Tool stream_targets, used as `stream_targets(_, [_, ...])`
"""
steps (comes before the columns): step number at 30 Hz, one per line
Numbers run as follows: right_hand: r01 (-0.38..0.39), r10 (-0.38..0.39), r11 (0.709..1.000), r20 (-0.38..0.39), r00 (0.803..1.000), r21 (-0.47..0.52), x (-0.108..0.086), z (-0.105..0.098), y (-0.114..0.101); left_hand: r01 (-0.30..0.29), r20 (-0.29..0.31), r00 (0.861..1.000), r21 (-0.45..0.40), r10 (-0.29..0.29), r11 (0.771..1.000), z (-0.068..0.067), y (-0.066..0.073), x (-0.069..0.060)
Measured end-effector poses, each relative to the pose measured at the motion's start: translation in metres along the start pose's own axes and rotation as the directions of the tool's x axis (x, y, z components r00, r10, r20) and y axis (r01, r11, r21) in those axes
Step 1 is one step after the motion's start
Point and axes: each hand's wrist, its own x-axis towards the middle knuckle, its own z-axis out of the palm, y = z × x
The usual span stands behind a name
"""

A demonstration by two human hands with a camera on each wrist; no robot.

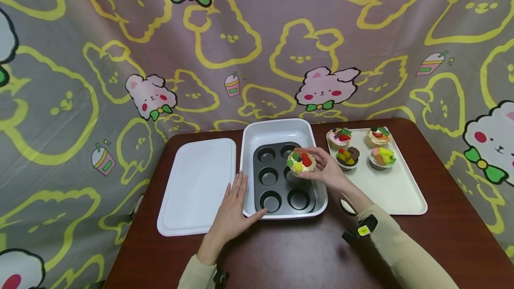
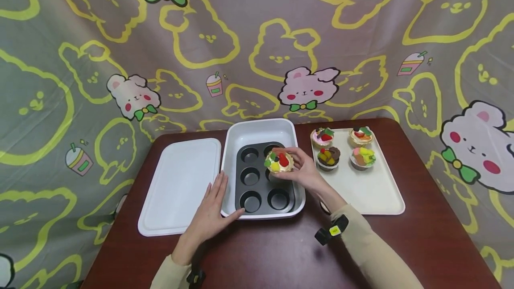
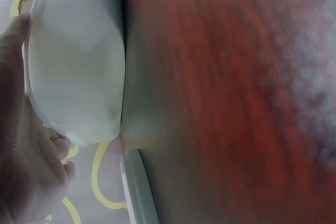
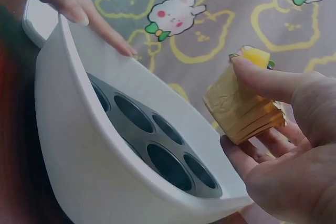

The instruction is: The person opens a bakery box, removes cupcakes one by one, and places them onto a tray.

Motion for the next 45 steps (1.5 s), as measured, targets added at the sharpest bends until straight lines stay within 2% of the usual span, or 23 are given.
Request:
stream_targets(9, [0.01, -0.009, 0.996, -0.009, 1.0, 0.092, -0.024, -0.022, 0.006, -0.013, -0.012, 1.0, 0.002, 0.013, 1.0, 0.0, -0.001, 0.0])
stream_targets(14, [0.031, -0.027, 0.992, -0.03, 0.999, 0.122, -0.035, -0.034, 0.013, -0.008, 0.001, 1.0, 0.003, 0.008, 1.0, -0.001, -0.001, -0.001])
stream_targets(20, [0.046, -0.037, 0.991, -0.07, 0.997, 0.124, -0.049, -0.051, 0.022, -0.002, 0.009, 1.0, -0.009, 0.002, 1.0, 0.0, -0.002, -0.001])
stream_targets(25, [0.091, -0.071, 0.977, -0.112, 0.991, 0.191, -0.063, -0.067, 0.032, -0.005, 0.004, 1.0, -0.006, 0.005, 1.0, 0.001, -0.002, -0.001])
stream_targets(29, [0.122, -0.089, 0.972, -0.167, 0.982, 0.201, -0.073, -0.081, 0.041, -0.002, 0.008, 1.0, -0.014, 0.002, 1.0, 0.001, -0.002, -0.001])
stream_targets(38, [0.119, -0.06, 0.967, -0.252, 0.966, 0.225, -0.09, -0.108, 0.06, -0.008, 0.005, 1.0, -0.006, 0.008, 1.0, 0.001, -0.003, 0.0])
stream_targets(42, [0.124, -0.06, 0.971, -0.297, 0.953, 0.203, -0.096, -0.117, 0.068, -0.013, 0.0, 1.0, -0.009, 0.013, 1.0, 0.001, -0.003, 0.0])
stream_targets(45, [0.065, -0.035, 0.995, -0.331, 0.943, 0.079, -0.102, -0.123, 0.073, -0.017, 0.003, 1.0, -0.012, 0.017, 1.0, 0.001, -0.003, 0.0])
